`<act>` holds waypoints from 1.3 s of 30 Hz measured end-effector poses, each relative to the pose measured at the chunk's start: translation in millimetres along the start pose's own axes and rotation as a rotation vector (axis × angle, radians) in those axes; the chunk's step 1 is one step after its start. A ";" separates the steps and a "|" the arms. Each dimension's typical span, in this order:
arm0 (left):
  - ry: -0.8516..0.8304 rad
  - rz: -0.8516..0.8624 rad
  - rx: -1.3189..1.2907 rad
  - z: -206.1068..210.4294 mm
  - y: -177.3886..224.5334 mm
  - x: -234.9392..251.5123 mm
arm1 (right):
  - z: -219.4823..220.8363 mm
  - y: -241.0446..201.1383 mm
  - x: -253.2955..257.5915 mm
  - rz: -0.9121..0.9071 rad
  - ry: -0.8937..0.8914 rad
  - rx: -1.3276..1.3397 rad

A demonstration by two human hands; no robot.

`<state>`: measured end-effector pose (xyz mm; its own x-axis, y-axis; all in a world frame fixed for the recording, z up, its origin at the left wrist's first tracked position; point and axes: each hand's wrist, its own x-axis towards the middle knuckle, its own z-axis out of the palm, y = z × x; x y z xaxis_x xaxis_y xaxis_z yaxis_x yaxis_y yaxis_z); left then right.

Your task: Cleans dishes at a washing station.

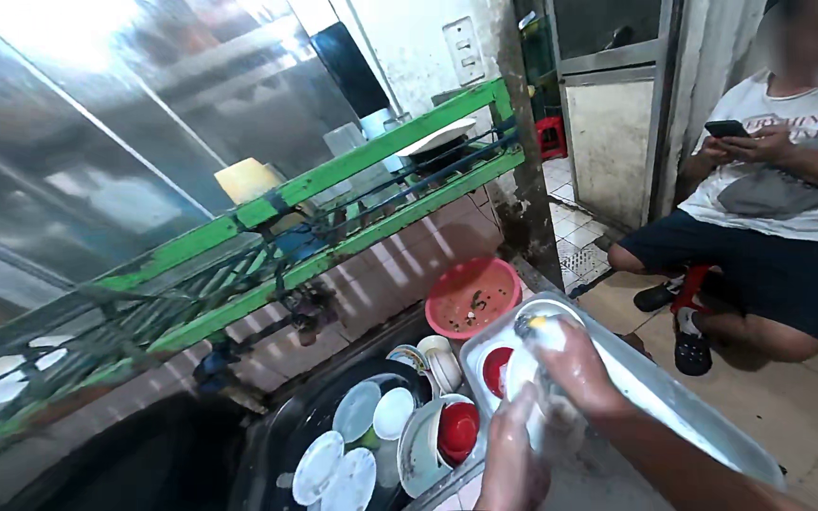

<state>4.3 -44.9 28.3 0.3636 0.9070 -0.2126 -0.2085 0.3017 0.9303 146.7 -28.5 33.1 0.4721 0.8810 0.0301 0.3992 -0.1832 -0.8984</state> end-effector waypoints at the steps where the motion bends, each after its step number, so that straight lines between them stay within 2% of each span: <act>1: 0.039 0.017 -0.092 -0.5 2.0 9.0 | 12.9 -0.2 -15.2 -0.166 0.046 -0.062; 3: 0.123 -0.038 -0.391 -1.1 16.6 26.8 | 47.0 11.9 -38.4 -0.587 0.276 -0.148; 4: 0.146 -0.078 -0.519 -3.1 26.4 33.6 | 52.6 18.3 -42.3 -0.696 0.319 -0.145; 5: 0.124 -0.096 -0.607 -6.9 33.1 36.4 | 49.2 26.6 -40.9 -0.732 0.307 -0.124; 6: 0.073 -0.096 -0.673 -10.3 36.1 36.5 | 39.8 35.6 -34.3 -0.691 0.263 -0.092; 9: 0.008 -0.068 -0.692 -8.7 26.8 30.4 | 13.7 42.4 -11.4 -0.344 0.156 0.024; 10: 0.002 -0.043 -0.627 -7.6 19.4 29.0 | 12.6 37.5 -13.3 -0.333 0.133 0.021; 13: 0.112 0.005 -0.204 0.7 9.2 18.5 | 32.9 23.5 -32.9 -0.583 0.197 -0.059; 14: 0.141 -0.003 -0.104 2.5 9.0 13.9 | 35.9 20.0 -33.4 -0.574 0.200 -0.043; 15: 0.153 -0.009 -0.047 3.2 10.0 9.4 | 32.1 17.4 -29.2 -0.454 0.138 0.016; 16: 0.147 -0.004 -0.014 3.3 10.8 5.0 | 22.7 13.6 -19.6 -0.251 0.066 0.131; 18: 0.106 0.062 0.026 2.3 9.3 0.5 | 3.2 9.9 7.0 0.094 0.068 0.434; 19: 0.131 0.118 0.038 2.1 8.2 3.0 | -3.9 6.9 13.8 0.170 0.099 0.550; 21: 0.196 0.167 -0.006 -1.0 8.9 18.4 | -16.4 -9.2 9.3 0.168 0.162 0.686; 23: 0.213 -0.054 -0.195 -6.7 15.2 33.9 | -29.6 -23.8 -4.3 0.101 0.135 0.775; 25: 0.100 -0.256 -0.375 -16.5 22.9 42.5 | -42.5 -25.8 -8.6 0.073 -0.009 0.848; 27: 0.098 -0.248 -0.489 -19.6 32.9 39.9 | -48.9 -13.5 -3.4 0.117 -0.177 0.747; 30: 0.237 -0.182 -0.475 -5.6 36.8 36.1 | -36.2 7.2 10.2 0.159 -0.209 0.184; 32: 0.234 -0.143 -0.429 2.8 24.6 37.2 | -14.2 18.7 8.1 0.018 -0.147 -0.046; 34: 0.189 -0.076 -0.383 5.0 14.3 40.9 | 8.6 19.8 -14.5 -0.229 -0.125 -0.206; 36: 0.193 -0.011 -0.343 1.6 15.7 45.0 | 31.5 29.6 -40.1 -0.570 0.056 -0.189; 37: 0.199 0.016 -0.339 -4.0 20.6 48.0 | 32.8 34.5 -45.2 -0.680 0.086 -0.179; 39: 0.149 0.050 -0.371 -18.7 31.2 53.5 | 16.0 42.8 -42.0 -0.726 0.016 -0.288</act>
<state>0.2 18.6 40.4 0.2145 0.9478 -0.2359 -0.5465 0.3167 0.7753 131.4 -66.3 -13.6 0.0245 0.8177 0.5751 0.7997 0.3292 -0.5022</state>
